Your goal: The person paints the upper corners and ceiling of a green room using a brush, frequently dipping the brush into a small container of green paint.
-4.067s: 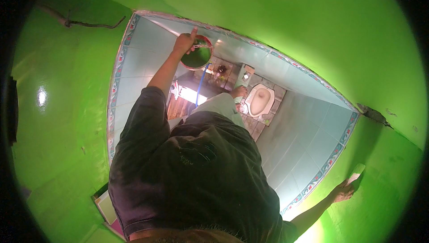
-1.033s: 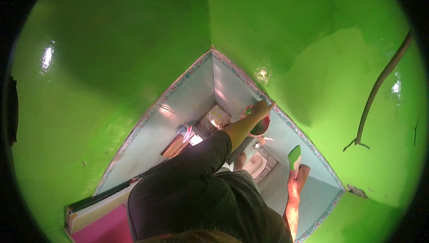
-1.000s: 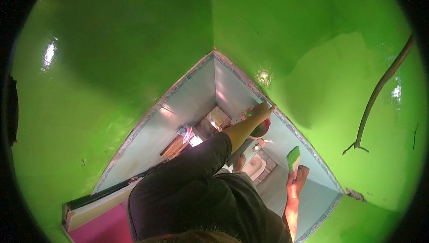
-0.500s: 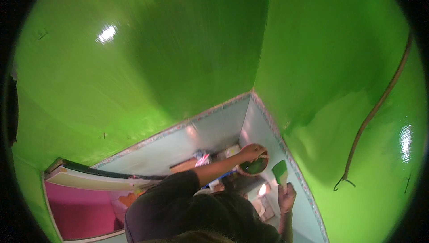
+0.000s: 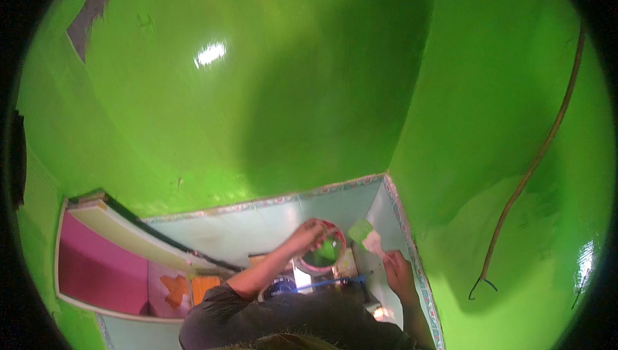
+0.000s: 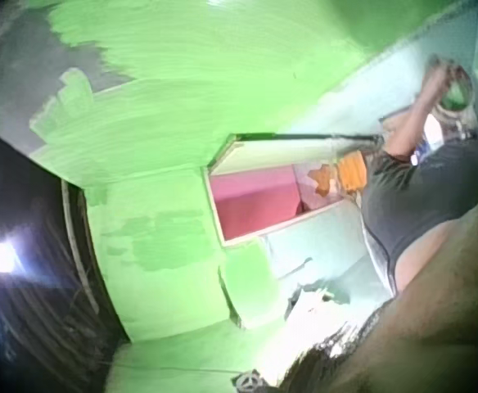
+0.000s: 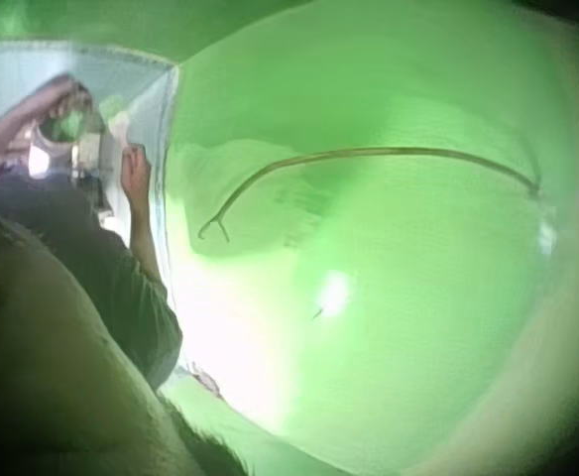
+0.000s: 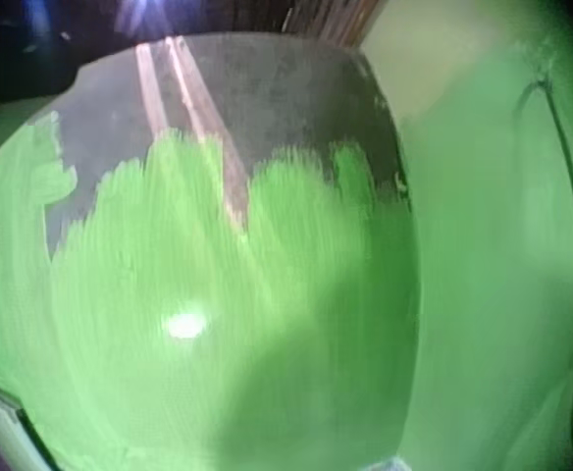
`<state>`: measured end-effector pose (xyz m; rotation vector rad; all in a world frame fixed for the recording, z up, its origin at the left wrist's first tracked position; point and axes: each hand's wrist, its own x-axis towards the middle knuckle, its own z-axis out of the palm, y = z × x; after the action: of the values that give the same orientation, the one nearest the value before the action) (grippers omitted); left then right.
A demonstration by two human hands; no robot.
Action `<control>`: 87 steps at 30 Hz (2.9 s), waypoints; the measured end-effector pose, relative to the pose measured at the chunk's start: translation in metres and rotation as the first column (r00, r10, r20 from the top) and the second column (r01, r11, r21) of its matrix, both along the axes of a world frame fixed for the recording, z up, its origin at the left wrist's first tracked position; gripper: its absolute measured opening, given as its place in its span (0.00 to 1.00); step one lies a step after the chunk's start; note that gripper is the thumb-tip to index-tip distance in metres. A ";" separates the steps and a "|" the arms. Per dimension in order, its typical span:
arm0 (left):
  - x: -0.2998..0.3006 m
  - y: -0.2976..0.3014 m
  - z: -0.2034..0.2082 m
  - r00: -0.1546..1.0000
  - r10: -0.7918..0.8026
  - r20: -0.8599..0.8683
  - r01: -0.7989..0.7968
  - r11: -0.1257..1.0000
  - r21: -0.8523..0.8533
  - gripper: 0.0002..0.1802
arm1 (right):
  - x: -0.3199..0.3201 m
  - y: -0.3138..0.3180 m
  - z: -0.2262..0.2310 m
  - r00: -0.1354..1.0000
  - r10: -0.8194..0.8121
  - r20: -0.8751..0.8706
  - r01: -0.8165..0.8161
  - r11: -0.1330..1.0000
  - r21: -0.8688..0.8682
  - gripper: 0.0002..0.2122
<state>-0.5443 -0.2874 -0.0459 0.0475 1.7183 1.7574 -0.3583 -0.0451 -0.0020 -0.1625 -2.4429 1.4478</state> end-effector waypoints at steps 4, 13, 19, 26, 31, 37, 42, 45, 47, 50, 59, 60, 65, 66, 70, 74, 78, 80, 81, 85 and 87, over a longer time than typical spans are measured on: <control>-0.005 -0.033 0.044 0.997 0.017 -0.081 -0.016 1.000 0.009 0.18 | -0.022 -0.006 0.022 0.993 0.084 0.086 -0.089 0.995 0.055 0.08; -0.005 -0.062 0.065 0.977 0.209 0.049 -0.214 0.932 0.293 0.20 | -0.069 -0.047 0.069 0.948 0.285 0.142 -0.310 0.927 0.213 0.10; -0.012 -0.075 0.063 0.992 0.117 0.040 -0.123 0.961 0.248 0.18 | -0.100 -0.090 0.049 0.892 0.405 0.202 -0.451 0.757 0.473 0.10; -0.017 -0.077 0.065 0.984 0.177 -0.011 -0.168 0.947 0.274 0.17 | -0.186 -0.154 -0.039 0.756 0.398 0.519 -0.639 0.277 0.718 0.08; -0.011 -0.081 0.082 0.984 0.173 0.038 -0.176 0.936 0.306 0.19 | -0.200 -0.183 -0.048 0.794 0.428 0.432 -0.608 0.567 0.556 0.11; -0.012 -0.086 0.079 0.975 0.194 0.103 -0.218 0.922 0.322 0.22 | -0.205 -0.197 -0.038 0.734 0.342 0.587 -0.657 0.579 0.483 0.13; -0.011 -0.088 0.081 0.967 0.207 0.149 -0.244 0.920 0.307 0.21 | -0.207 -0.196 -0.066 0.784 0.316 0.534 -0.614 0.518 0.595 0.10; -0.011 -0.096 0.073 0.971 0.217 0.101 -0.237 0.928 0.287 0.22 | -0.200 -0.184 -0.046 0.761 0.442 0.474 -0.647 0.470 0.600 0.11; -0.006 -0.098 0.074 0.967 0.242 0.081 -0.256 0.925 0.282 0.20 | -0.202 -0.177 -0.034 0.747 0.378 0.546 -0.662 0.492 0.565 0.12; -0.004 -0.107 0.069 0.967 0.248 0.055 -0.253 0.923 0.289 0.19 | -0.197 -0.156 -0.029 0.773 0.414 0.480 -0.619 0.656 0.432 0.14; -0.005 -0.124 0.077 0.950 0.305 0.066 -0.310 0.895 0.320 0.18 | -0.166 -0.115 -0.024 0.736 0.457 0.500 -0.267 0.874 -0.405 0.15; -0.004 -0.123 0.082 0.942 0.329 0.060 -0.331 0.892 0.309 0.18 | -0.164 -0.114 -0.023 0.729 0.459 0.508 -0.205 0.854 -0.478 0.16; -0.010 -0.131 0.080 0.935 0.353 0.034 -0.345 0.882 0.320 0.19 | -0.155 -0.118 -0.019 0.738 0.494 0.460 -0.039 0.711 -0.702 0.13; -0.009 -0.134 0.081 0.934 0.357 0.031 -0.347 0.881 0.322 0.19 | -0.155 -0.118 -0.019 0.742 0.504 0.443 -0.049 0.699 -0.713 0.12; -0.009 -0.139 0.082 0.917 0.393 0.074 -0.394 0.858 0.330 0.20 | -0.155 -0.121 -0.020 0.739 0.513 0.437 -0.030 0.673 -0.739 0.11; -0.015 -0.140 0.071 0.894 0.408 0.184 -0.448 0.815 0.367 0.19 | -0.167 -0.116 -0.050 0.721 0.542 0.432 0.000 0.623 -0.782 0.09; -0.012 -0.145 0.075 0.923 0.372 0.096 -0.380 0.848 0.370 0.20 | -0.166 -0.115 -0.057 0.717 0.604 0.349 -0.063 0.555 -0.829 0.09; -0.010 -0.138 0.090 0.898 0.425 0.118 -0.438 0.831 0.343 0.21 | -0.165 -0.110 -0.060 0.702 0.632 0.328 -0.087 0.534 -0.841 0.10; -0.010 -0.137 0.090 0.891 0.438 0.122 -0.451 0.819 0.353 0.20 | -0.165 -0.111 -0.060 0.699 0.643 0.314 -0.096 0.519 -0.849 0.10; -0.015 -0.142 0.081 0.916 0.389 0.099 -0.394 0.823 0.410 0.21 | -0.161 -0.114 -0.043 0.708 0.637 0.305 -0.175 0.577 -0.798 0.09; -0.015 -0.143 0.076 0.923 0.375 0.085 -0.374 0.828 0.417 0.21 | -0.156 -0.116 -0.035 0.724 0.625 0.293 -0.209 0.603 -0.770 0.08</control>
<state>-0.5597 -0.4306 0.0305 -0.1081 1.3705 2.4056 -0.5140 -0.1613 -0.0371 -0.1352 -2.2343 2.8944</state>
